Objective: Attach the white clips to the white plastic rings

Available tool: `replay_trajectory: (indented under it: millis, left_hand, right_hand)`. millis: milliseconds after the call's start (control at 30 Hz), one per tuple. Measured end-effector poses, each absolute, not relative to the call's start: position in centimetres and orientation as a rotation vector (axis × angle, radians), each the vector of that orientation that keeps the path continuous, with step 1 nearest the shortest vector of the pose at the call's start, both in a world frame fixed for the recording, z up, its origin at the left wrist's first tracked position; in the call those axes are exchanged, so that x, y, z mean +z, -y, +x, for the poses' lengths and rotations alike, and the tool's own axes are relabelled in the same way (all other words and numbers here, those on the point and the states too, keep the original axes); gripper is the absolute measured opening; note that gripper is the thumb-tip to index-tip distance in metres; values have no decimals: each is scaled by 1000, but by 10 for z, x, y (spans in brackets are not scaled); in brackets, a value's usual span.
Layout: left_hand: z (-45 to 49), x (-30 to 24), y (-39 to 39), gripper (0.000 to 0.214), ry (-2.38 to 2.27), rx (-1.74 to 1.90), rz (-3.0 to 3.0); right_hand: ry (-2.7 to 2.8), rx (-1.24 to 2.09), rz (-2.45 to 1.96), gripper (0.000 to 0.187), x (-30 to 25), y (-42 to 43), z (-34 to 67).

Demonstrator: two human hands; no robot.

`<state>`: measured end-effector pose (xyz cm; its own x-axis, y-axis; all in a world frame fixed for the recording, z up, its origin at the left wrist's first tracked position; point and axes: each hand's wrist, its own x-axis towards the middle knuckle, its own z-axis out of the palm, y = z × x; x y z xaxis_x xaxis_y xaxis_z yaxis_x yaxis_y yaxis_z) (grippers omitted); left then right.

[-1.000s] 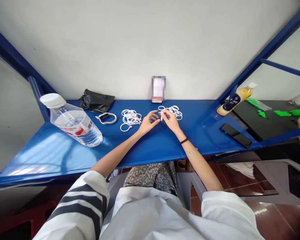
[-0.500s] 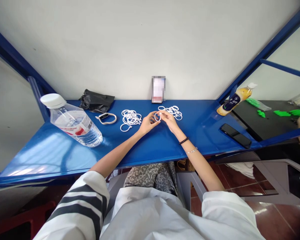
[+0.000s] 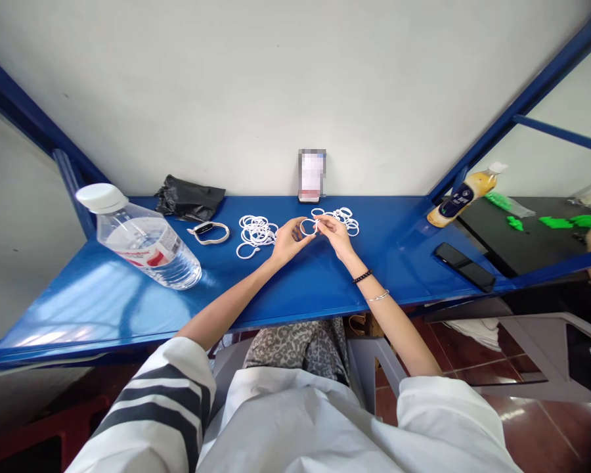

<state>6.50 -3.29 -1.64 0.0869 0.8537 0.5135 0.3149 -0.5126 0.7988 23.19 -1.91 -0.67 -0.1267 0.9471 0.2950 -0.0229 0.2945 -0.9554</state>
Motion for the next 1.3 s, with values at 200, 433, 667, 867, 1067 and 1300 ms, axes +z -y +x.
replay_trajectory:
  millis: [200, 433, 667, 867, 1067, 1300]
  left_hand:
    - [65, -14, 36, 42, -1152, 1444, 1890]
    - [66, -11, 40, 46, -1140, 1400, 1878]
    - [66, -12, 39, 50, -1170, 1388, 1884]
    - [65, -12, 39, 49, -1197, 1373, 1914]
    - [65, -9, 40, 50, -1212, 1365, 1978]
    - [65, -9, 40, 51, -1239, 1345, 2043]
  right_hand:
    - [1421, 1093, -936, 36, -7, 19, 232]
    - [1442, 1115, -932, 36, -6, 19, 233]
    - [1416, 1177, -960, 37, -3, 22, 232]
    - [1354, 1272, -924, 31, 1, 26, 231]
    - [1341, 1306, -925, 32, 2, 26, 231]
    - [1313, 1334, -927, 30, 1, 25, 232]
